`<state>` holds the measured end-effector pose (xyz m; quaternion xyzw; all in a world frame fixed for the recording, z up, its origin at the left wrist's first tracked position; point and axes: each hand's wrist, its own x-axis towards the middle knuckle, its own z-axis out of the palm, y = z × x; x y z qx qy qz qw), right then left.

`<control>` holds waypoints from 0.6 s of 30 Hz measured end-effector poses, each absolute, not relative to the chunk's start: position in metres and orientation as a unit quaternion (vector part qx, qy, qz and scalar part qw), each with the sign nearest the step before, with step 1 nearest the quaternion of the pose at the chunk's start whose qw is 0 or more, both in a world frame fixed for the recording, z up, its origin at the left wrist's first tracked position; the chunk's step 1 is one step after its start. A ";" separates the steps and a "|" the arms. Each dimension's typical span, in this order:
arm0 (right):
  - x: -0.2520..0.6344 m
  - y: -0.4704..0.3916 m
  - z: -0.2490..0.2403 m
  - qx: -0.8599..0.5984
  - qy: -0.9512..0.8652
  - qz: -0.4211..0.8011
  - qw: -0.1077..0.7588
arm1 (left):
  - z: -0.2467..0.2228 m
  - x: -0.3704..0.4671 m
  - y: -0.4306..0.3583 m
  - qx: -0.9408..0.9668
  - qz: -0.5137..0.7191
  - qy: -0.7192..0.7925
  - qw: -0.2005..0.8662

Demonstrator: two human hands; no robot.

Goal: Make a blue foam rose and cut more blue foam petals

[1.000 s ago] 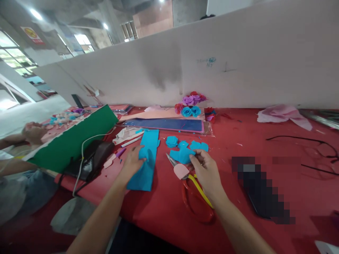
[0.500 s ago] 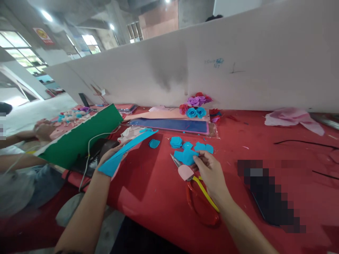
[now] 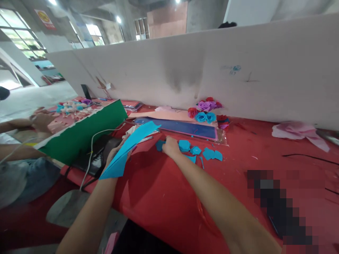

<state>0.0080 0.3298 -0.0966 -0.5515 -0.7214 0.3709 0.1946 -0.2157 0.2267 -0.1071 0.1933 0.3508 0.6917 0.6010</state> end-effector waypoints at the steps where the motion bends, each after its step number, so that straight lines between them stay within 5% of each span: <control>1: 0.007 0.330 -0.096 -0.559 -0.732 0.345 0.182 | -0.105 -0.214 0.224 0.205 0.699 0.344 0.592; 10: 0.083 0.309 -0.055 -0.547 -0.779 0.212 0.221 | -0.104 -0.205 0.231 0.228 0.722 0.534 0.376; 15: 0.169 0.262 -0.050 -0.540 -0.773 0.264 0.203 | -0.101 -0.180 0.230 0.374 0.470 0.792 0.106; 18: 0.195 0.231 -0.060 -0.544 -0.769 0.298 0.153 | -0.085 -0.133 0.231 0.546 0.345 0.762 -0.047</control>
